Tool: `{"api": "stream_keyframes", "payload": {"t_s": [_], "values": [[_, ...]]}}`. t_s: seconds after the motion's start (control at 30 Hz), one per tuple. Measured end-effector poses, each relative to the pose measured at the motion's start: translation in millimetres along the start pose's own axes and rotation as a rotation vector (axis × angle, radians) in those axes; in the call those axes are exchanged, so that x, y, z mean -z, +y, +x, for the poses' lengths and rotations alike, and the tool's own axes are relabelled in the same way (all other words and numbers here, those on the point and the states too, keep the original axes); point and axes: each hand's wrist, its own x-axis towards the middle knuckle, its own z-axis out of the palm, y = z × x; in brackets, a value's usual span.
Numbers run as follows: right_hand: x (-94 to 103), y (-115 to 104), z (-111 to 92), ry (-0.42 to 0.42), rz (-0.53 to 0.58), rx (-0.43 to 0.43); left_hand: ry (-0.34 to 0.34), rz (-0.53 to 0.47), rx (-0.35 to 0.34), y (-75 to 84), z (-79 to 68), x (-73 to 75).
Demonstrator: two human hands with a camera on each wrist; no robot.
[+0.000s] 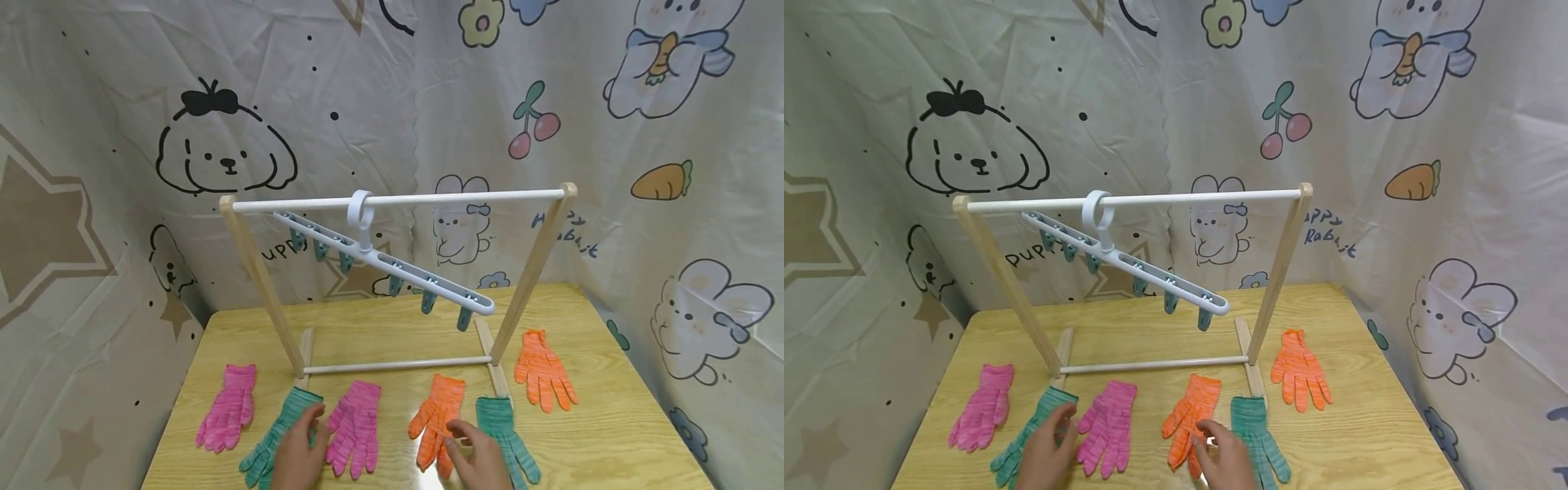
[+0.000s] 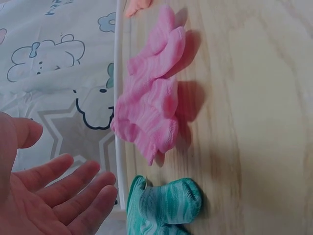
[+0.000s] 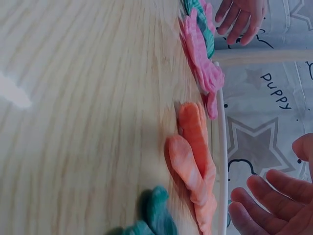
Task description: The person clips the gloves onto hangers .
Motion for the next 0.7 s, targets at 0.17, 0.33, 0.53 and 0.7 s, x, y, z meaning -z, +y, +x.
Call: {"api": "stream_keyframes", "payload": {"t_s": [0.17,0.33,0.53,0.7], "values": [[-5.8,-0.5,-1.8,-0.043,0.025,-0.010,-0.016,-0.008,0.014,0.2,-2.5,-3.1],[-12.2,-1.0,-4.4,-0.040,0.032,-0.005,-0.015,-0.003,0.000,0.0,-6.0,-5.8],[-16.1,-2.8,-5.6,-0.054,0.024,0.013,0.011,0.000,-0.024,-1.0,-8.6,-11.4],[-18.2,-4.7,-8.2,-0.064,0.010,0.051,-0.028,-0.019,-0.021,0.6,-7.5,-13.5]]}}
